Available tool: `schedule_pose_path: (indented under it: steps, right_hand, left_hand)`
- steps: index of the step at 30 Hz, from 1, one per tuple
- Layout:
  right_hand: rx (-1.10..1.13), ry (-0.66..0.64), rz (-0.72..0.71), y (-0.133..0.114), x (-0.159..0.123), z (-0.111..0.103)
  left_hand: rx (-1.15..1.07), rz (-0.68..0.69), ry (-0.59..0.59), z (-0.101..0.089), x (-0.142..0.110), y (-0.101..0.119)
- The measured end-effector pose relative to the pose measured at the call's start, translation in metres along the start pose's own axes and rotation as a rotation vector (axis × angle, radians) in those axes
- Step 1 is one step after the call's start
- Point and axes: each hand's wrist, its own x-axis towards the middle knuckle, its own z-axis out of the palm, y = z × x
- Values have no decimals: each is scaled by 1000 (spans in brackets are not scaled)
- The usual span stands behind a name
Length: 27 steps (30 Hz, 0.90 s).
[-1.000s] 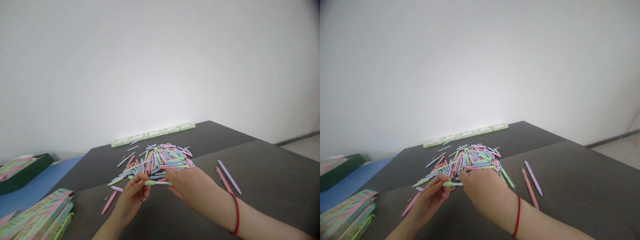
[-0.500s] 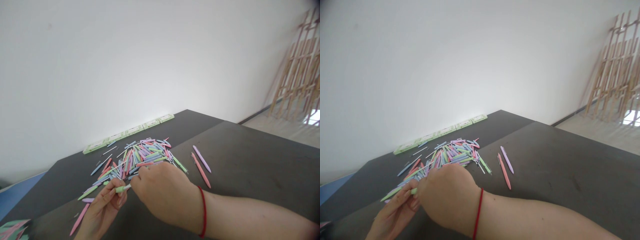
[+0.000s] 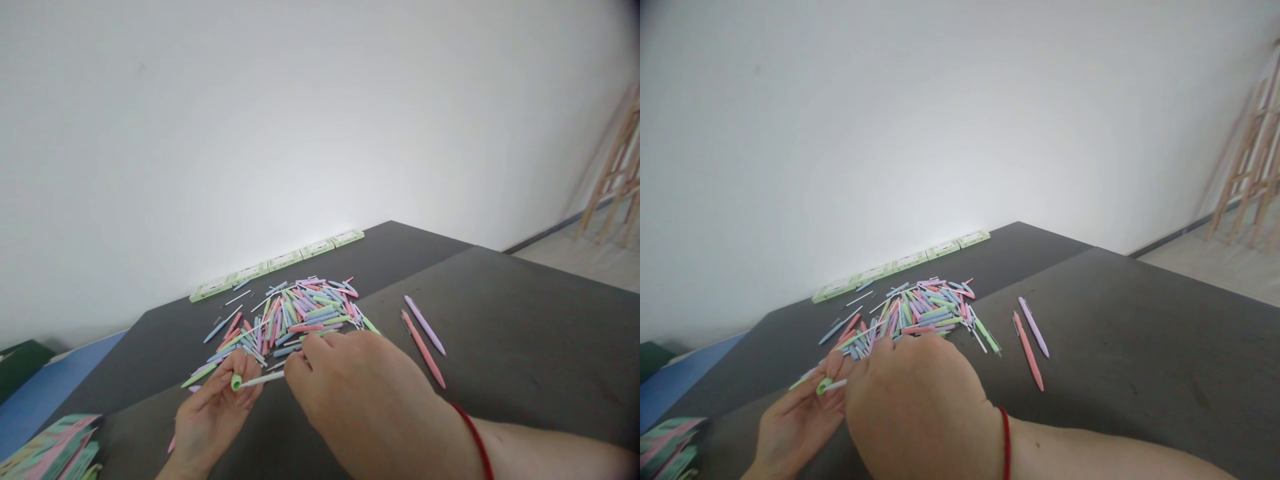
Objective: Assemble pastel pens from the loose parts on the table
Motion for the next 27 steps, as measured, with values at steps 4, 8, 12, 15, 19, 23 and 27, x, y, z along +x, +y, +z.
schedule_pose_path:
  steps: [4,8,12,15,19,23,27]
  right_hand:
    - [-19,-39,13,0,0,1]
    - [0,-54,11,1,0,5]
    - [-14,-61,28,0,-1,5]
    - [-49,-22,47,1,-3,4]
    - [-61,-69,90,11,1,15]
    - [-6,-163,130,25,12,53]
    - [50,-242,117,30,17,93]
  left_hand:
    - [23,4,-28,1,1,-1]
    - [28,18,-57,1,1,-2]
    - [43,31,-63,2,0,-2]
    - [104,47,-43,1,1,1]
    - [370,46,62,-11,8,6]
    - [664,-41,152,-32,16,3]
    - [952,-93,160,-41,19,-3]
